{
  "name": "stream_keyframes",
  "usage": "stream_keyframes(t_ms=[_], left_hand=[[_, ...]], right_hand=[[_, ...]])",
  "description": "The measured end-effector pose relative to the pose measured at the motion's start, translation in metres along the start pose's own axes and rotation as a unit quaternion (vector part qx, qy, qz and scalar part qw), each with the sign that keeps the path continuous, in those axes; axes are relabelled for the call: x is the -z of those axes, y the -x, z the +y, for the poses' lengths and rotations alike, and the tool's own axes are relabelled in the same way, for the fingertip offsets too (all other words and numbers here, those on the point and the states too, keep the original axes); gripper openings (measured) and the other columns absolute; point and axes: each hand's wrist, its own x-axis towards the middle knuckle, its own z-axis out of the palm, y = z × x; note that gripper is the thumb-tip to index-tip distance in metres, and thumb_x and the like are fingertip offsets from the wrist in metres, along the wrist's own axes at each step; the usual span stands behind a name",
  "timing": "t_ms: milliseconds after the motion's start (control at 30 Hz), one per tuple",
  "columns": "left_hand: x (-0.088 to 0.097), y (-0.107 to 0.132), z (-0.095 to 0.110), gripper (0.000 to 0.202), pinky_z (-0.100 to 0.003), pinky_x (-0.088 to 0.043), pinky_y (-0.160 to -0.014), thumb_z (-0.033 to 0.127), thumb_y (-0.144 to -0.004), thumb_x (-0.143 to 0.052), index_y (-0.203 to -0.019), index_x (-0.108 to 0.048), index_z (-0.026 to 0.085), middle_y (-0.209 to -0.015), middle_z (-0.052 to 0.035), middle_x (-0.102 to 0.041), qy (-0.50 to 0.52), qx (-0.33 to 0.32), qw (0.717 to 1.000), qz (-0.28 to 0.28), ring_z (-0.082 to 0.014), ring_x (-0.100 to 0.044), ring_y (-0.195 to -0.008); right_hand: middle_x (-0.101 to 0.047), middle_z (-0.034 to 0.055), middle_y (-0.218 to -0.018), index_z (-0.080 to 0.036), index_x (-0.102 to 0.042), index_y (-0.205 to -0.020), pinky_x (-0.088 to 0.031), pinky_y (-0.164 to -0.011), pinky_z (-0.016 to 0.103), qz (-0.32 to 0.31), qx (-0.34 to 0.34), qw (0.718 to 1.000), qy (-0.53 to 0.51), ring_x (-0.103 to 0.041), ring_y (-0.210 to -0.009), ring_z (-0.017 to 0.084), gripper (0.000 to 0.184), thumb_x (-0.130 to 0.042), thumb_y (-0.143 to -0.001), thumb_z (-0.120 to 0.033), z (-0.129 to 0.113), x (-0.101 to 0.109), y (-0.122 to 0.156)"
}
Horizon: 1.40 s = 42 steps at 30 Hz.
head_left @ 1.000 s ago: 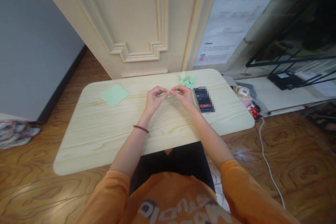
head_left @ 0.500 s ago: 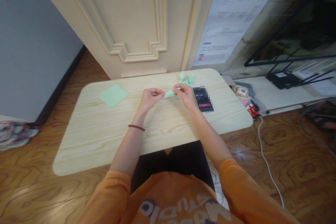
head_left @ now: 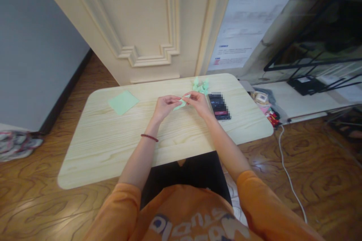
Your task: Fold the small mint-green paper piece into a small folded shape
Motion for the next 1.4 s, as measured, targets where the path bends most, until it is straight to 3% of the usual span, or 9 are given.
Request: stream_keyframes(t_ms=[133, 200, 500, 667, 933, 1133, 1233, 1400], left_hand=[[-0.005, -0.003, -0.009, 0.043, -0.03, -0.05, -0.068, 0.043, -0.05, -0.086, -0.081, -0.072, 0.016, -0.073, -0.0045, -0.072, 0.063, -0.01, 0.995, 0.071, -0.0161, -0.065, -0.067], [-0.006, -0.004, -0.012, 0.042, -0.028, -0.049, -0.067, 0.043, -0.049, -0.086, -0.078, -0.07, 0.016, -0.071, -0.0035, -0.071, 0.078, 0.004, 0.994, 0.076, -0.0142, -0.064, -0.065], [-0.005, -0.004, -0.009, 0.04, -0.026, -0.046, -0.058, 0.044, -0.048, -0.086, -0.067, -0.067, 0.015, -0.066, -0.002, -0.066, 0.007, -0.014, 0.998, 0.053, -0.0127, -0.059, -0.061], [-0.004, -0.004, -0.009, 0.042, -0.026, -0.048, -0.061, 0.046, -0.048, -0.086, -0.069, -0.066, 0.015, -0.066, -0.0017, -0.067, 0.064, 0.006, 0.998, 0.026, -0.0119, -0.059, -0.059], [-0.008, 0.0, -0.003, 0.044, -0.031, -0.054, -0.07, 0.045, -0.052, -0.085, -0.079, -0.067, 0.016, -0.076, -0.0039, -0.071, 0.066, -0.019, 0.998, -0.015, -0.0148, -0.064, -0.068], [-0.005, 0.001, 0.0, 0.036, -0.03, -0.053, -0.07, 0.042, -0.057, -0.083, -0.077, -0.069, 0.015, -0.077, -0.0044, -0.071, 0.025, -0.05, 0.997, -0.043, -0.0142, -0.063, -0.067], [-0.006, 0.0, -0.002, 0.036, -0.029, -0.053, -0.07, 0.042, -0.059, -0.082, -0.078, -0.068, 0.015, -0.078, -0.0045, -0.07, 0.027, -0.053, 0.997, -0.041, -0.0141, -0.063, -0.068], [-0.01, -0.002, -0.007, 0.04, -0.028, -0.052, -0.065, 0.042, -0.056, -0.083, -0.079, -0.061, 0.016, -0.076, -0.0018, -0.067, 0.055, -0.056, 0.997, 0.006, -0.0125, -0.061, -0.065]], right_hand=[[-0.066, -0.0018, -0.071, -0.02, -0.064, -0.078, -0.049, -0.065, 0.026, 0.007, -0.016, 0.999, -0.045, -0.061, -0.065, 0.012, 0.039, -0.083, -0.052, -0.041, 0.006, -0.001, -0.002], [-0.066, -0.0019, -0.069, -0.02, -0.063, -0.075, -0.049, -0.066, 0.027, 0.004, -0.025, 0.999, -0.048, -0.061, -0.065, 0.013, 0.038, -0.083, -0.051, -0.041, 0.006, -0.002, -0.001], [-0.062, -0.0028, -0.061, -0.017, -0.065, -0.063, -0.045, -0.063, 0.026, 0.01, -0.017, 1.0, 0.01, -0.056, -0.06, 0.011, 0.026, -0.081, -0.054, -0.037, 0.004, -0.003, 0.002], [-0.068, -0.0011, -0.069, -0.019, -0.067, -0.074, -0.048, -0.065, 0.026, 0.008, -0.03, 0.998, -0.056, -0.06, -0.065, 0.012, 0.034, -0.084, -0.05, -0.038, -0.002, -0.003, 0.002], [-0.06, -0.0068, -0.057, -0.022, -0.061, -0.077, -0.045, -0.054, 0.025, 0.018, -0.111, 0.983, -0.145, -0.054, -0.052, 0.01, 0.041, -0.084, -0.047, -0.037, 0.001, -0.001, 0.0], [-0.059, -0.0051, -0.062, -0.021, -0.06, -0.074, -0.045, -0.057, 0.026, -0.035, -0.169, 0.969, -0.178, -0.053, -0.056, 0.01, 0.04, -0.085, -0.045, -0.034, 0.006, 0.003, -0.004], [-0.056, -0.006, -0.059, -0.021, -0.059, -0.07, -0.043, -0.056, 0.026, -0.039, -0.147, 0.977, -0.152, -0.051, -0.055, 0.01, 0.037, -0.083, -0.049, -0.038, 0.005, 0.003, -0.001], [-0.064, -0.0029, -0.065, -0.021, -0.064, -0.069, -0.044, -0.06, 0.027, 0.048, -0.041, 0.996, -0.066, -0.056, -0.06, 0.012, 0.028, -0.08, -0.057, -0.039, 0.001, -0.004, 0.003]])
